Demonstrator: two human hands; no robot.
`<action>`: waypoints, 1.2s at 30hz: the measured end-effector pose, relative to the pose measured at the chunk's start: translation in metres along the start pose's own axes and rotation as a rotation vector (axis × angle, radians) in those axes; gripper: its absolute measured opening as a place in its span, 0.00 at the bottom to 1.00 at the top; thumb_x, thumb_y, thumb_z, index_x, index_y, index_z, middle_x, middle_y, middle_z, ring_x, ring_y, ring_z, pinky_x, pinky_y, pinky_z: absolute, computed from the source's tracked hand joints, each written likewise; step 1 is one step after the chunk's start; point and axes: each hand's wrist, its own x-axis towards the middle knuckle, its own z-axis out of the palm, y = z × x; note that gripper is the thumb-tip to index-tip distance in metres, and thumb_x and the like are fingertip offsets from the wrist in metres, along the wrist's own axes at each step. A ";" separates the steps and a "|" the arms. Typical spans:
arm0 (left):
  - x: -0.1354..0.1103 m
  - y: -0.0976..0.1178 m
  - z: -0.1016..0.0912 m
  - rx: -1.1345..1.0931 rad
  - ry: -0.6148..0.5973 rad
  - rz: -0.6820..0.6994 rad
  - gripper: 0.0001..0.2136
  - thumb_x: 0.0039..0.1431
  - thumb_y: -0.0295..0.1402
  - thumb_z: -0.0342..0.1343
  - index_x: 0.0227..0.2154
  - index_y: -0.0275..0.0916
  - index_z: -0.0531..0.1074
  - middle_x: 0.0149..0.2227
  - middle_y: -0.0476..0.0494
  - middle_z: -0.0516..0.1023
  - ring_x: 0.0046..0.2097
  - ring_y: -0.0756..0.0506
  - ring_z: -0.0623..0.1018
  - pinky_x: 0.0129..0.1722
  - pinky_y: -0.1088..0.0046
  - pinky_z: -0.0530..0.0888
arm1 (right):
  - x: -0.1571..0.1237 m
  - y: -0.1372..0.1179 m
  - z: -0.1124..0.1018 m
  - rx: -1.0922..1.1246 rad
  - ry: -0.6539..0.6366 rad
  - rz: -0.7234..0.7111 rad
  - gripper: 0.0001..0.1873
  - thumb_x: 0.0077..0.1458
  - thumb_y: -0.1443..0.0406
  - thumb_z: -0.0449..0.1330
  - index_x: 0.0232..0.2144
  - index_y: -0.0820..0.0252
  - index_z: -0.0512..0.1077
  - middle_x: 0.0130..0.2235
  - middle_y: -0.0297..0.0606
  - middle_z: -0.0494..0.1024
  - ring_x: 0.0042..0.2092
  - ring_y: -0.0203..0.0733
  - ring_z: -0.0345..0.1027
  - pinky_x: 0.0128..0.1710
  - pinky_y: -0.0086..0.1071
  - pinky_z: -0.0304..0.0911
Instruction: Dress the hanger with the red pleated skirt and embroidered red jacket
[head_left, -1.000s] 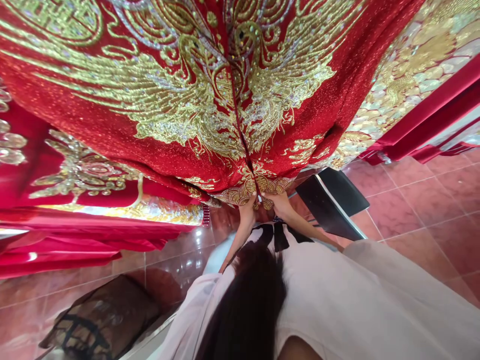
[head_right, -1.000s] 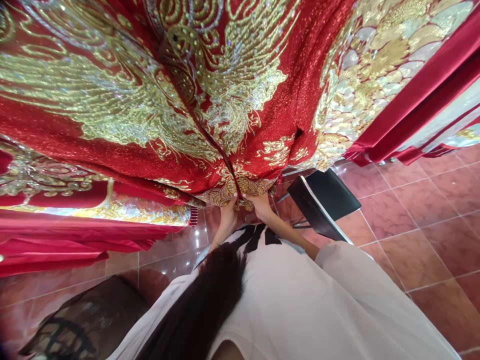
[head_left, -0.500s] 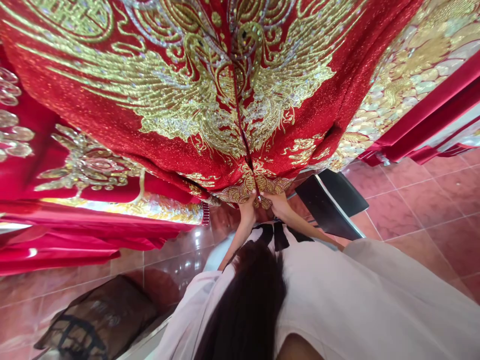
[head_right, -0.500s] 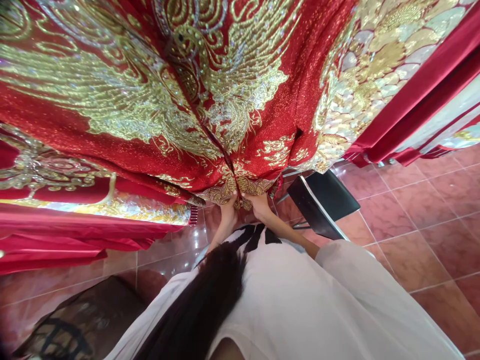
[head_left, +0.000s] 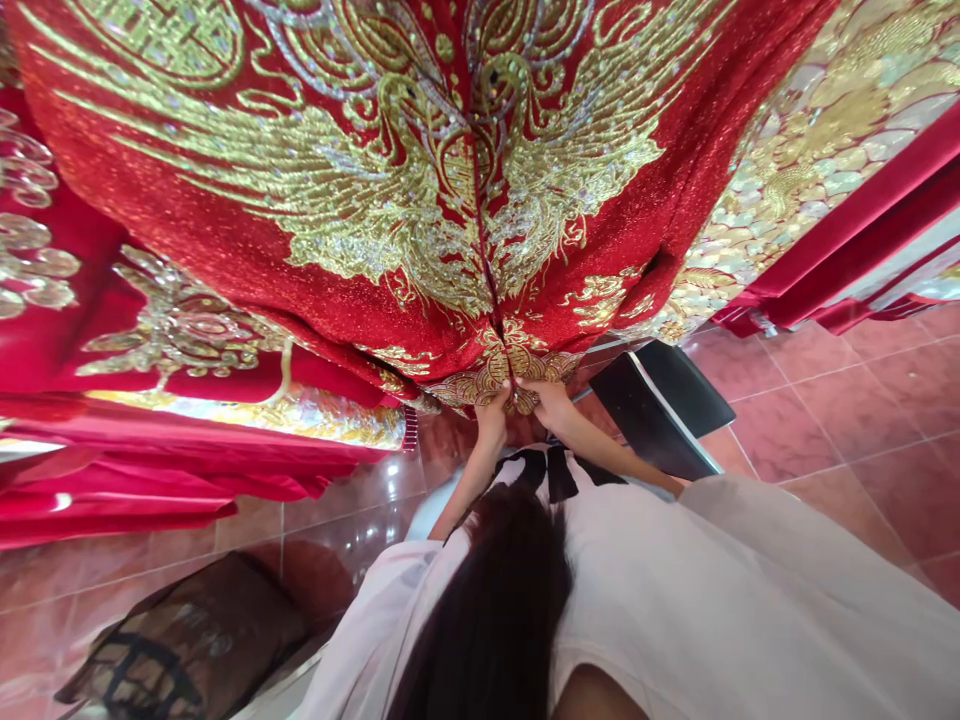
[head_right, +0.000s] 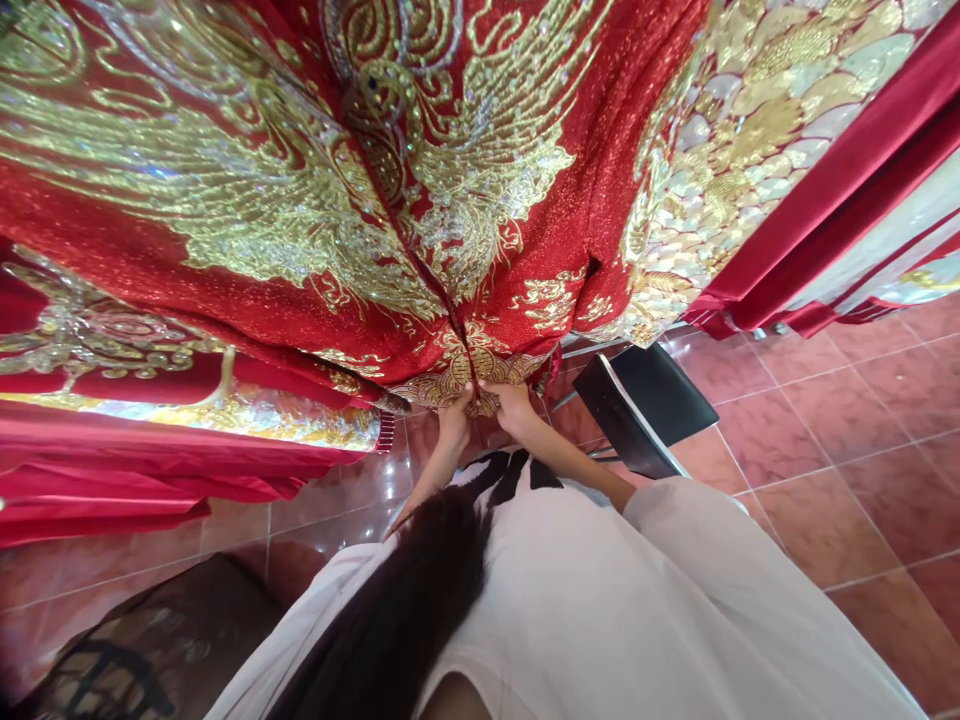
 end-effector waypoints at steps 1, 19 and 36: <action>0.000 0.000 -0.001 0.002 -0.011 0.003 0.20 0.46 0.37 0.67 0.42 0.36 0.73 0.41 0.41 0.77 0.47 0.44 0.75 0.51 0.67 0.70 | 0.001 0.000 0.001 -0.018 -0.002 0.012 0.16 0.37 0.73 0.67 0.33 0.66 0.70 0.27 0.35 0.75 0.31 0.38 0.71 0.31 0.30 0.69; 0.008 -0.020 -0.020 0.108 -0.084 0.012 0.20 0.48 0.43 0.64 0.41 0.35 0.72 0.38 0.41 0.76 0.40 0.46 0.76 0.46 0.68 0.71 | -0.009 -0.004 -0.008 -0.451 -0.144 0.158 0.13 0.45 0.63 0.65 0.20 0.67 0.67 0.18 0.33 0.69 0.18 0.27 0.60 0.17 0.18 0.52; 0.014 -0.030 -0.019 0.285 -0.008 0.186 0.14 0.44 0.40 0.66 0.29 0.37 0.72 0.41 0.37 0.76 0.52 0.40 0.71 0.61 0.60 0.58 | -0.022 -0.071 0.039 -0.367 -0.219 0.291 0.09 0.45 0.72 0.52 0.16 0.67 0.63 0.11 0.25 0.51 0.13 0.22 0.36 0.12 0.19 0.32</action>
